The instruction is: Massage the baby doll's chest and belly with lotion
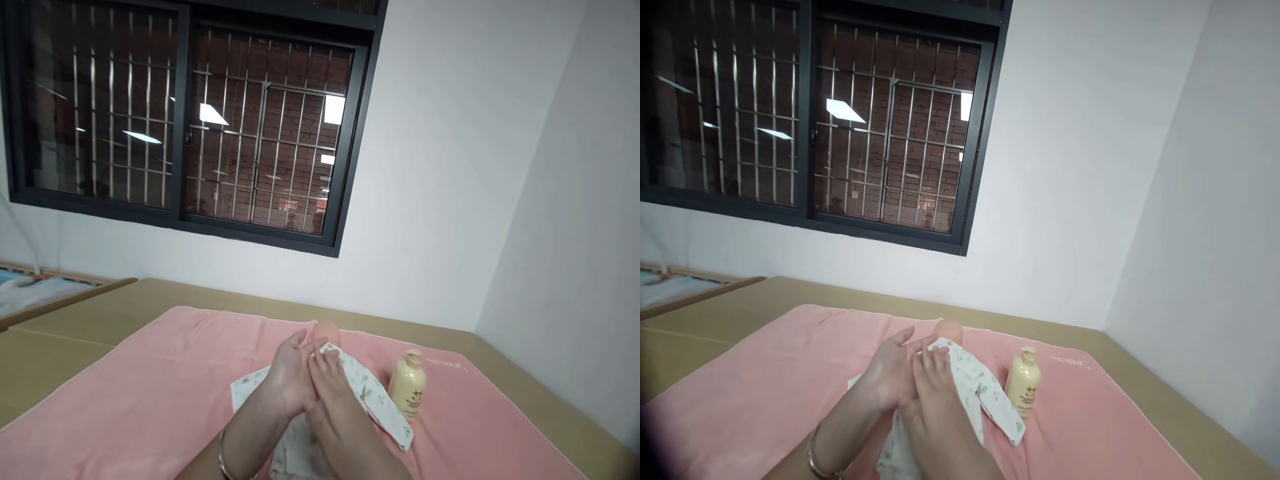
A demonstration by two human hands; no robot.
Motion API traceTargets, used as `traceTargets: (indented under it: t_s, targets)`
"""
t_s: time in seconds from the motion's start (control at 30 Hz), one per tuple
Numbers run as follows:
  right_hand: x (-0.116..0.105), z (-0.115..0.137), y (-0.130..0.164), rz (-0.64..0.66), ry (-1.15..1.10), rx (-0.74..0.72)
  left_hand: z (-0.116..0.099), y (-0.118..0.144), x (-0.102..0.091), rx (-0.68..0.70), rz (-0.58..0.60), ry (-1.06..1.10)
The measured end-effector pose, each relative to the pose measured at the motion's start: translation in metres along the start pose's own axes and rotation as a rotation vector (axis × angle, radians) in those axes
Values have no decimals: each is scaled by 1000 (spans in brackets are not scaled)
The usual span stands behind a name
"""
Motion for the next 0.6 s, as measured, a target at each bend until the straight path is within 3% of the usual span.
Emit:
traceTargets:
  t_s: [0.1, 0.2, 0.27, 0.33, 0.4, 0.5, 0.6]
  targets:
    - [29, 2, 7, -15, 23, -222, -25, 6, -6, 119, 23, -28]
    - [41, -2, 7, -68, 113, -332, -15, 4, -8, 194, 12, -63]
    - [35, -1, 5, -125, 171, -337, 8, 2, -7, 151, -15, -73]
    - [18, 1, 3, -172, 194, -325, 33, 3, 0, 39, 40, -82]
    - [-1, 2, 0, -201, 215, -314, 45, 10, 7, 7, 100, -82]
    - [-11, 2, -4, -278, 386, -266, 38, 26, 14, -8, 257, -107]
    - [12, 6, 3, -336, 520, -324, 16, 31, 8, -17, 259, -129]
Point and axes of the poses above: each hand's wrist, its own y-axis away from the middle knuckle, its own x-axis out of the palm, z = x × y, the point moved 4 cm from there along -y, towards the middle knuckle, and after that the axes turned 6 degrees about -z, right-handed, at the moved point
